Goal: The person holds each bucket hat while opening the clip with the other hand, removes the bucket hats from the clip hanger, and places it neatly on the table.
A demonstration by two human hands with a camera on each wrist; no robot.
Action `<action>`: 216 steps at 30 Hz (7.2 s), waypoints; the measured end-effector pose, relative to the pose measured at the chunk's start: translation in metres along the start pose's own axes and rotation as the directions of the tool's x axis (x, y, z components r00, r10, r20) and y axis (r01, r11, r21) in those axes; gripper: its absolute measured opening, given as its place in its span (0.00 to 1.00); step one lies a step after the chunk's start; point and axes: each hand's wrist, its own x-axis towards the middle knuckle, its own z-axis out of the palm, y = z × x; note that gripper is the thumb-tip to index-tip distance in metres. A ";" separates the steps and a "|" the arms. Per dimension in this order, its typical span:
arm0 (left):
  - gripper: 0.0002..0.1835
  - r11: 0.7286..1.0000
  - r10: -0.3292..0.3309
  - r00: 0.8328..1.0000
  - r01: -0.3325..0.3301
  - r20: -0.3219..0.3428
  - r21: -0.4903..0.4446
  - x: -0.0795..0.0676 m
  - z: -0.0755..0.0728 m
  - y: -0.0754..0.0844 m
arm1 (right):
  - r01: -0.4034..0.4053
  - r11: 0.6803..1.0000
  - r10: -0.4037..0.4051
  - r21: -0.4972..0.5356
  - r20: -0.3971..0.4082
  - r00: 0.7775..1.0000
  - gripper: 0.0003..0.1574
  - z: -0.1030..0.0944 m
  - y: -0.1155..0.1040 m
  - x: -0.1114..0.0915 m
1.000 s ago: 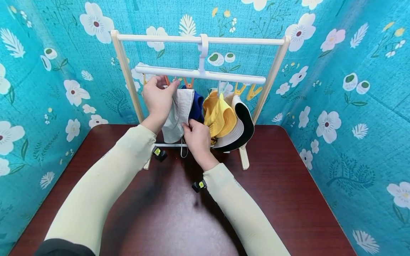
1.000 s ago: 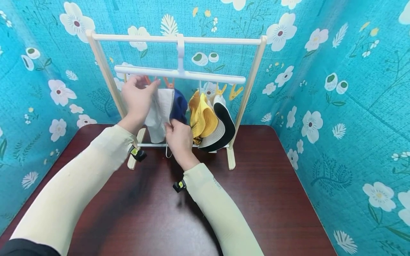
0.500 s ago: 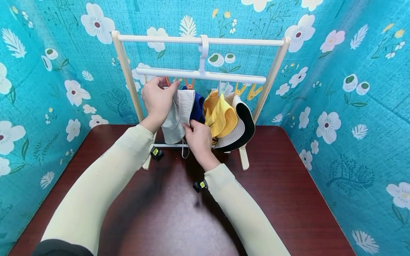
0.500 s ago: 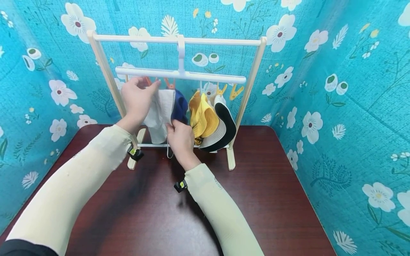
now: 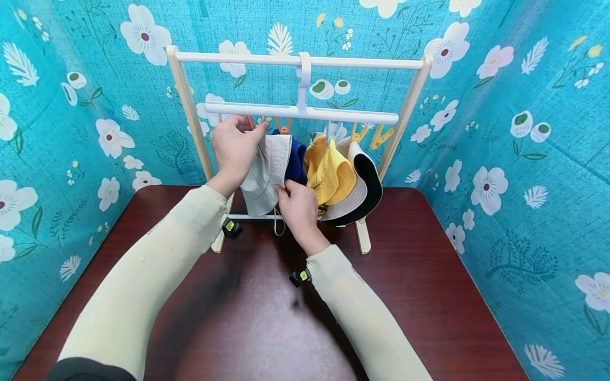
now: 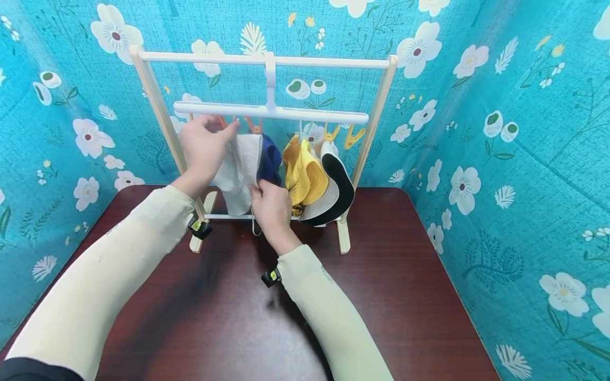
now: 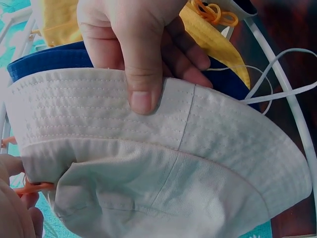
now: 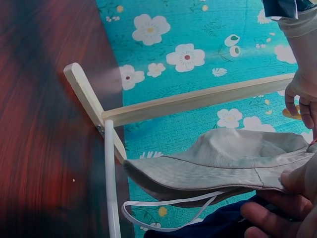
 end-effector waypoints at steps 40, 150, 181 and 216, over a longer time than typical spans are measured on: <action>0.22 0.990 0.059 0.998 -0.058 -0.002 0.127 0.002 -0.004 0.000 | 0.043 0.996 -0.044 -0.073 -0.007 0.999 0.25 -0.007 -0.001 -0.010; 0.20 0.991 0.027 0.998 -0.034 0.056 0.127 0.005 -0.004 -0.001 | 0.148 0.989 -0.149 -0.023 -0.054 0.987 0.18 -0.010 0.020 -0.028; 0.20 0.993 -0.004 0.996 -0.006 0.085 0.118 0.010 -0.012 0.005 | 0.216 0.975 -0.220 -0.051 -0.107 0.969 0.25 -0.012 0.018 -0.023; 0.27 0.994 -0.024 0.976 0.001 0.217 0.108 0.008 -0.040 0.010 | 0.310 0.951 -0.310 -0.018 -0.127 0.942 0.11 -0.021 0.027 -0.025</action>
